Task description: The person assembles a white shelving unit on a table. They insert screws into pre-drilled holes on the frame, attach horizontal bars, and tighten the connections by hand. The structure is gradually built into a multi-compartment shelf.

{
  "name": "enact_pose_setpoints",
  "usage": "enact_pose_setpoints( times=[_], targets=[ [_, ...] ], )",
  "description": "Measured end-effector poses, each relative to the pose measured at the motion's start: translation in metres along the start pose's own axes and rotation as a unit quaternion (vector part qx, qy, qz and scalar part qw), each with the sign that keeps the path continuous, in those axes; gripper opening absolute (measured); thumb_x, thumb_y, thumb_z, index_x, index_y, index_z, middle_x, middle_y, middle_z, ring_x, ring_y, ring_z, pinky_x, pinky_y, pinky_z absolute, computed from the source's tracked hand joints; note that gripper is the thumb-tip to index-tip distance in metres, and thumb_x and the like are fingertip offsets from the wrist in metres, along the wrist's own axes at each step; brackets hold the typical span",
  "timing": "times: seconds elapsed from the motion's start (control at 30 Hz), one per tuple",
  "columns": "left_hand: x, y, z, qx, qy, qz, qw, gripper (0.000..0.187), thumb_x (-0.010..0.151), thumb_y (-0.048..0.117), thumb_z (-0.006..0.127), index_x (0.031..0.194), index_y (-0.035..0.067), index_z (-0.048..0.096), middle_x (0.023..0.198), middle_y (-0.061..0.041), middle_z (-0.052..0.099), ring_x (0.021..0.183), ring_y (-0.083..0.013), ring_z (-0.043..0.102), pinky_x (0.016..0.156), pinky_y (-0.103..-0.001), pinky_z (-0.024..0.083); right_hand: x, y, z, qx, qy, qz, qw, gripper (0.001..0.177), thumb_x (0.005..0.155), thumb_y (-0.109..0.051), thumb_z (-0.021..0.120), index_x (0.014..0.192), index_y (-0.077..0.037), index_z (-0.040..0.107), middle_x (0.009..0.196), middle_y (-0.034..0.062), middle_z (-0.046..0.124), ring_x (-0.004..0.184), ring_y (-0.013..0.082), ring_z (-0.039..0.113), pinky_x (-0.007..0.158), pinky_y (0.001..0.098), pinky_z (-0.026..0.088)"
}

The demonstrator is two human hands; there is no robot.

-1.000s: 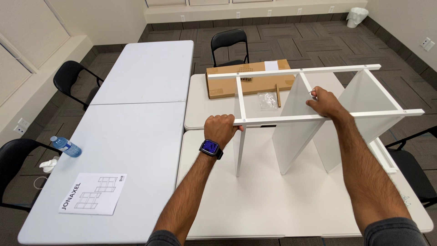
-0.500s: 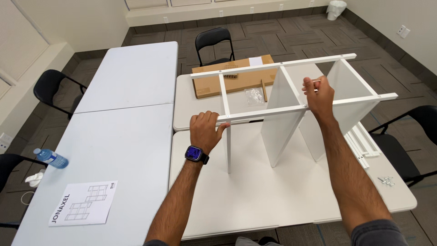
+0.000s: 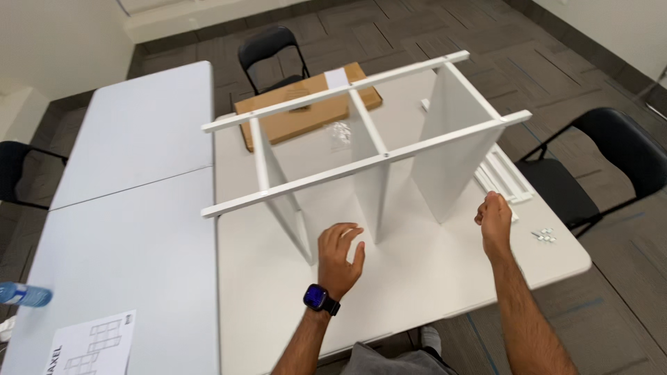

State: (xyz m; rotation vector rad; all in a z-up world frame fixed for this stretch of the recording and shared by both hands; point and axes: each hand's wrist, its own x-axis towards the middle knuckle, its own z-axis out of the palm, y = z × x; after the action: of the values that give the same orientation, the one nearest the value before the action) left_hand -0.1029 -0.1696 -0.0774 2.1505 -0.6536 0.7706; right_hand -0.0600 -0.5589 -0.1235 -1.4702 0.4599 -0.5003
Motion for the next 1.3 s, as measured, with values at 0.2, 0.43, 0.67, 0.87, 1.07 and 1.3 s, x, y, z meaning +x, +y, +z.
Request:
enact_pose_setpoints(
  times=[0.2,0.43,0.67,0.87,1.07,1.3],
  targets=[
    [0.004,0.037,0.115,-0.106,-0.167,-0.073,0.978,0.025,0.104,0.014,0.071,0.128,0.019,0.073,0.119,-0.001,0.069,0.124,-0.0244,0.065,0.109,-0.045,0.047,0.05,0.087,-0.088,-0.001,0.011,0.121,0.993,0.027,0.121,-0.025,0.043,0.102,-0.009,0.055,0.076,-0.0023,0.038,0.063,0.0086,0.042,0.055,0.0212,0.039],
    [0.026,0.087,0.195,-0.148,-0.224,-0.125,0.955,0.023,0.105,0.01,0.069,0.127,0.016,0.073,0.116,-0.004,0.07,0.123,-0.0285,0.066,0.107,-0.047,0.049,0.099,0.158,-0.172,-0.022,0.0,0.269,0.963,0.018,0.109,-0.019,0.057,0.099,-0.008,0.067,0.075,0.0021,0.051,0.059,0.012,0.049,0.051,0.0275,0.045],
    [0.026,0.102,0.228,-0.117,-0.248,-0.178,0.945,0.025,0.104,0.008,0.069,0.127,0.015,0.074,0.115,-0.005,0.072,0.124,-0.0285,0.067,0.107,-0.047,0.051,0.184,0.278,-0.215,-0.39,-0.05,0.174,0.903,0.025,0.095,-0.046,0.076,0.109,-0.027,0.082,0.103,0.0009,0.079,0.095,0.0242,0.074,0.085,0.041,0.057],
    [0.031,0.106,0.222,-0.065,-0.213,-0.226,0.948,0.022,0.102,0.008,0.072,0.122,0.015,0.076,0.109,-0.004,0.075,0.116,-0.0279,0.071,0.102,-0.045,0.056,0.205,0.226,-0.166,-0.391,-0.136,0.093,0.905,0.039,0.097,-0.036,0.083,0.131,-0.019,0.074,0.131,0.0078,0.079,0.112,0.0277,0.078,0.098,0.0435,0.062],
    [-0.015,0.05,0.219,0.045,-0.01,-0.41,0.911,0.025,0.095,0.017,0.083,0.116,0.01,0.07,0.101,-0.01,0.073,0.093,-0.0276,0.076,0.075,-0.039,0.063,0.153,0.12,-0.063,-0.329,-0.355,0.021,0.875,0.076,0.09,-0.038,0.089,0.152,-0.005,0.06,0.151,0.0274,0.067,0.13,0.0448,0.07,0.111,0.0586,0.058],
    [-0.035,-0.021,0.187,0.027,0.111,-0.575,0.81,0.05,0.091,0.014,0.083,0.134,0.007,0.058,0.118,-0.011,0.071,0.101,-0.0247,0.075,0.089,-0.042,0.06,0.139,0.164,0.006,-0.435,-0.345,0.064,0.829,0.065,0.105,-0.054,0.065,0.144,-0.002,0.07,0.127,0.0184,0.082,0.114,0.0342,0.08,0.091,0.0548,0.067]
  ],
)
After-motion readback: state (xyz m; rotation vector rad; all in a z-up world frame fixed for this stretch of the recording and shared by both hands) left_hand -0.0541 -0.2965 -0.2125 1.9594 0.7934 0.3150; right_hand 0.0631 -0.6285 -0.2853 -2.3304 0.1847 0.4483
